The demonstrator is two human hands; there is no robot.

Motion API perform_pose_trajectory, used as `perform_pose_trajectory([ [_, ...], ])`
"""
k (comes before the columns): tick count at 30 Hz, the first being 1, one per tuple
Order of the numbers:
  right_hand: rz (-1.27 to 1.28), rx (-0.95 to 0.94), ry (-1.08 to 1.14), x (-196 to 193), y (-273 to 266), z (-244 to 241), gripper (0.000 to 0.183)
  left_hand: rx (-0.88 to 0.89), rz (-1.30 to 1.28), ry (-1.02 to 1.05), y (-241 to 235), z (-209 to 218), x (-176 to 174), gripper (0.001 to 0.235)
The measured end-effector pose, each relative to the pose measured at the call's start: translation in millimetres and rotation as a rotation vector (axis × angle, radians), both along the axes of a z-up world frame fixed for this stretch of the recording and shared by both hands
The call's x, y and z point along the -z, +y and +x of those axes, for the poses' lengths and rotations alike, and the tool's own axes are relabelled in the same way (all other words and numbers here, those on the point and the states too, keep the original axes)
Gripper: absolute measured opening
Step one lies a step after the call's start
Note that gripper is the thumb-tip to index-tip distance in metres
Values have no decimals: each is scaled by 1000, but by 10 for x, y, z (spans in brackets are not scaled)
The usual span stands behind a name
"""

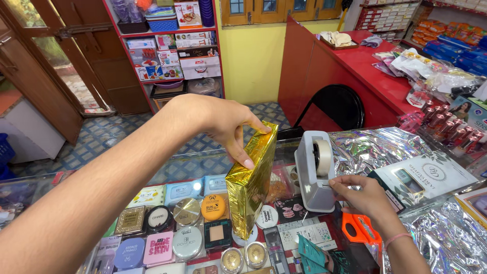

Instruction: The person wraps a small box in gold foil paper and then prepares a second box with decorative silver foil at a retail counter.

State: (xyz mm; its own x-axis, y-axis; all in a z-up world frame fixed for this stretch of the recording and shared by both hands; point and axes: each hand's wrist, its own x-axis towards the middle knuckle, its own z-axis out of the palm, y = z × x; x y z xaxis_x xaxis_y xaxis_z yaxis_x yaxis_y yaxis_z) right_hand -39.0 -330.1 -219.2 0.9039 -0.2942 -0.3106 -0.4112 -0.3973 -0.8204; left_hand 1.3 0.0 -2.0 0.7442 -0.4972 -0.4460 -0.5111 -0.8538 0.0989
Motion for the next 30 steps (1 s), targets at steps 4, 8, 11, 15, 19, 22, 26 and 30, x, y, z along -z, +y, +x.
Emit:
perform_pose_trajectory([
  [4,53,44,-5,105,3,66,33,-7,-1,-2,-20,-3,10,112],
  [8,48,68,-67,215,16,119,32,2,5,-11,-34,4,4,112],
  [11,58,75,-116,265,30,128,31,10,2,-5,-27,9,4,112],
  [15,142,128,-135,310,59,82,29,13,16,-7,-18,16,12,112],
  [19,252,159,-149,369,77,23,33,14,16,-7,-3,20,14,112],
  [22,366,185,-158,412,66,-7,39,4,10,4,-3,23,13,112],
  [26,496,187,-127,466,39,-89,44,10,10,0,5,22,23,112],
  [30,603,197,-104,505,3,-220,43,14,8,-6,5,30,40,112],
])
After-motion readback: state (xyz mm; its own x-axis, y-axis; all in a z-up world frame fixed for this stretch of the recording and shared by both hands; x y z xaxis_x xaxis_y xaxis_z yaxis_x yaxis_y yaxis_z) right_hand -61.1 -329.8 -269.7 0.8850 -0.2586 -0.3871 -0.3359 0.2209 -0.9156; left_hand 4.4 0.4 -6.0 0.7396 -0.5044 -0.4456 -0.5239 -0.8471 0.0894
